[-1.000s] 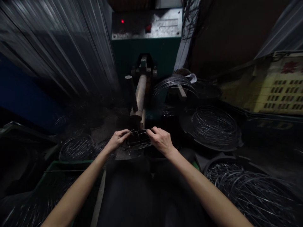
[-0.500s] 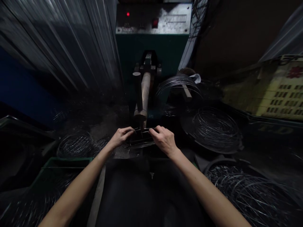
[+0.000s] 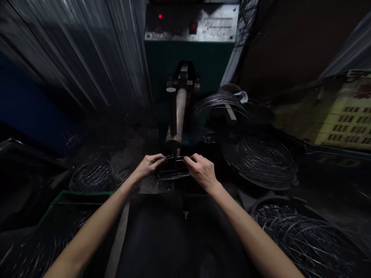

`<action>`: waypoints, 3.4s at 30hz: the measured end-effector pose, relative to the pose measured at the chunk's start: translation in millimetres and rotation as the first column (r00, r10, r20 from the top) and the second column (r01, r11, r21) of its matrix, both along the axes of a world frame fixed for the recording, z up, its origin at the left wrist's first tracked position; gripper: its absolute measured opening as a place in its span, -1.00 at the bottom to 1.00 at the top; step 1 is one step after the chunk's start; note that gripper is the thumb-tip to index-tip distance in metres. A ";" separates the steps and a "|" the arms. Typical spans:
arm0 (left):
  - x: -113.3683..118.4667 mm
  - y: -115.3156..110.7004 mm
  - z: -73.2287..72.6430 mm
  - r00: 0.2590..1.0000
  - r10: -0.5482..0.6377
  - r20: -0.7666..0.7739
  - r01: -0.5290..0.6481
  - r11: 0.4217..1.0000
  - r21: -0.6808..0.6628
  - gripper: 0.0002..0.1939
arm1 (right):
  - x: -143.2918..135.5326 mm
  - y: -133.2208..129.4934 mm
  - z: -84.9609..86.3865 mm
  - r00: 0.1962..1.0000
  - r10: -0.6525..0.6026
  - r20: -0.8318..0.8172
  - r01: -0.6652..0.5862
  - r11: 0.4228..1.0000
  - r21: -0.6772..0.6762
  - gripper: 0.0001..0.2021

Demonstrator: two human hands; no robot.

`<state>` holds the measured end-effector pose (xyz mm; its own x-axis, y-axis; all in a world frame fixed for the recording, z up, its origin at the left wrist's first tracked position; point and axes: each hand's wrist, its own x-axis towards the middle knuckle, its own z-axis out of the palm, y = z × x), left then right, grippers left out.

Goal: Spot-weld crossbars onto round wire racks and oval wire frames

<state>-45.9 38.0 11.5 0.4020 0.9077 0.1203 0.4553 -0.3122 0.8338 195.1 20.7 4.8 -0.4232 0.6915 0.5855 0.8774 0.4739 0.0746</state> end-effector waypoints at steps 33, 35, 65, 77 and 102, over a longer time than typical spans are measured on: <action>-0.9 8.2 -11.1 0.998 0.018 0.059 -0.014 0.997 -0.069 -0.62 | 44.5 -1.5 -12.0 0.894 0.000 -0.448 -0.178 0.917 -0.356 -0.78; -10.6 7.5 -15.9 0.998 0.005 0.056 -0.002 0.999 -0.053 -0.62 | 42.1 -3.3 -9.9 0.890 0.046 -0.454 -0.234 0.899 -0.369 -0.77; 23.2 -12.2 44.7 0.868 -0.005 -0.496 0.109 0.977 0.181 -0.81 | -17.1 -9.7 38.2 0.869 -0.049 -0.492 -0.253 0.811 -0.528 -0.85; 22.1 9.3 47.9 0.873 -0.040 -0.486 0.105 0.989 0.108 -0.74 | -18.9 7.2 35.8 0.854 -0.090 -0.512 -0.238 0.807 -0.540 -0.84; -3.2 -1.8 52.1 0.922 0.047 -0.384 0.024 0.984 0.179 -0.55 | -11.4 -15.7 17.7 0.950 -0.079 -0.302 -0.008 0.961 -0.278 -0.76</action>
